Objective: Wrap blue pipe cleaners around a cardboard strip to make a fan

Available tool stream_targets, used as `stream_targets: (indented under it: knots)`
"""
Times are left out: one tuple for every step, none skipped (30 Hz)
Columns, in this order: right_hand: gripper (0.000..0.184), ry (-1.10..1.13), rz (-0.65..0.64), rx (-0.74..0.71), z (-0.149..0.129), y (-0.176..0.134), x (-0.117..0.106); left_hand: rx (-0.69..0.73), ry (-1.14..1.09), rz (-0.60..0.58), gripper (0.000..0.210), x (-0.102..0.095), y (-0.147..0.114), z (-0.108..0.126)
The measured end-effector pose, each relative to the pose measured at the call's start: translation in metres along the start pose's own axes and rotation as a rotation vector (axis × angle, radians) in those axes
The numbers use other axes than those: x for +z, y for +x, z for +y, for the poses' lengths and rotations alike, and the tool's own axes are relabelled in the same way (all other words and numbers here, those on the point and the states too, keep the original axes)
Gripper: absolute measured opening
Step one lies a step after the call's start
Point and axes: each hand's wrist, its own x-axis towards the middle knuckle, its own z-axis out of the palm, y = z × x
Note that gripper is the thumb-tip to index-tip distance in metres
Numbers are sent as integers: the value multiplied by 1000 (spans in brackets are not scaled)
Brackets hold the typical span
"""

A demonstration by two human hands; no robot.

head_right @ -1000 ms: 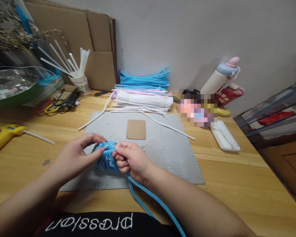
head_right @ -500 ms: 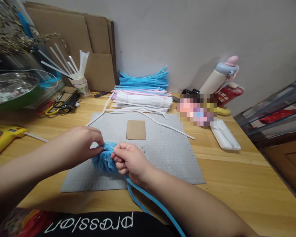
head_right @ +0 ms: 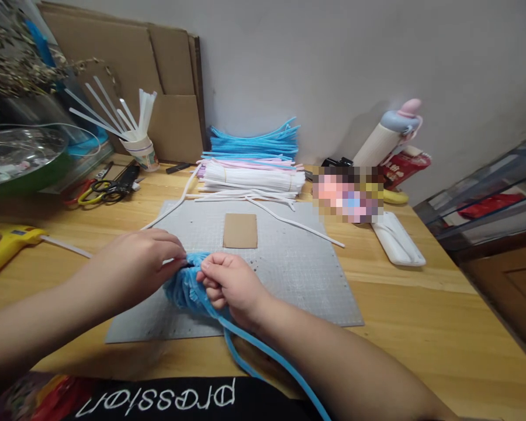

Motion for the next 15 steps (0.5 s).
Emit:
stream_targets:
  knots:
    - [29,-5,-10,-3,0,0,-1,-16,-44,-1,24,0,0,-3]
    - [29,-10,-22,-5,-1,0,-1,-19,-109,12,23,1,-1,-7]
    - [29,-14,-33,-5,-1,0,-1,-2,-196,43,24,2,-2,-10]
    - [29,-18,-43,-7,-2,0,-1,35,-288,93,30,5,-3,-12]
    - [28,-22,-52,-8,-3,0,-2,90,-376,126,37,9,-4,-13]
    - [28,-30,-63,-6,-3,-1,-1,139,-453,140,41,13,-5,-13]
    - [28,-44,-71,-4,-4,-1,-1,172,-516,132,39,18,-6,-12]
    - [28,-70,-70,-1,-5,-1,-1,180,-562,117,31,24,-7,-11]
    - [29,-108,-59,3,-6,-2,-2,174,-595,111,23,29,-7,-10]
    - [29,-163,-34,6,-7,-2,-2,169,-615,112,17,35,-6,-9]
    - [29,-236,4,-1,-8,-2,-2,171,-625,121,14,40,-6,-8]
    - [29,-324,50,-25,-9,-2,-3,181,-633,133,12,44,-6,-8]
    - [28,-416,92,-59,-10,-2,-3,198,-640,143,12,48,-6,-9]
    - [26,-498,126,-94,-11,-2,-3,208,-651,154,11,51,-6,-9]
    - [26,-557,147,-120,-12,-2,-3,206,-665,169,10,54,-6,-10]
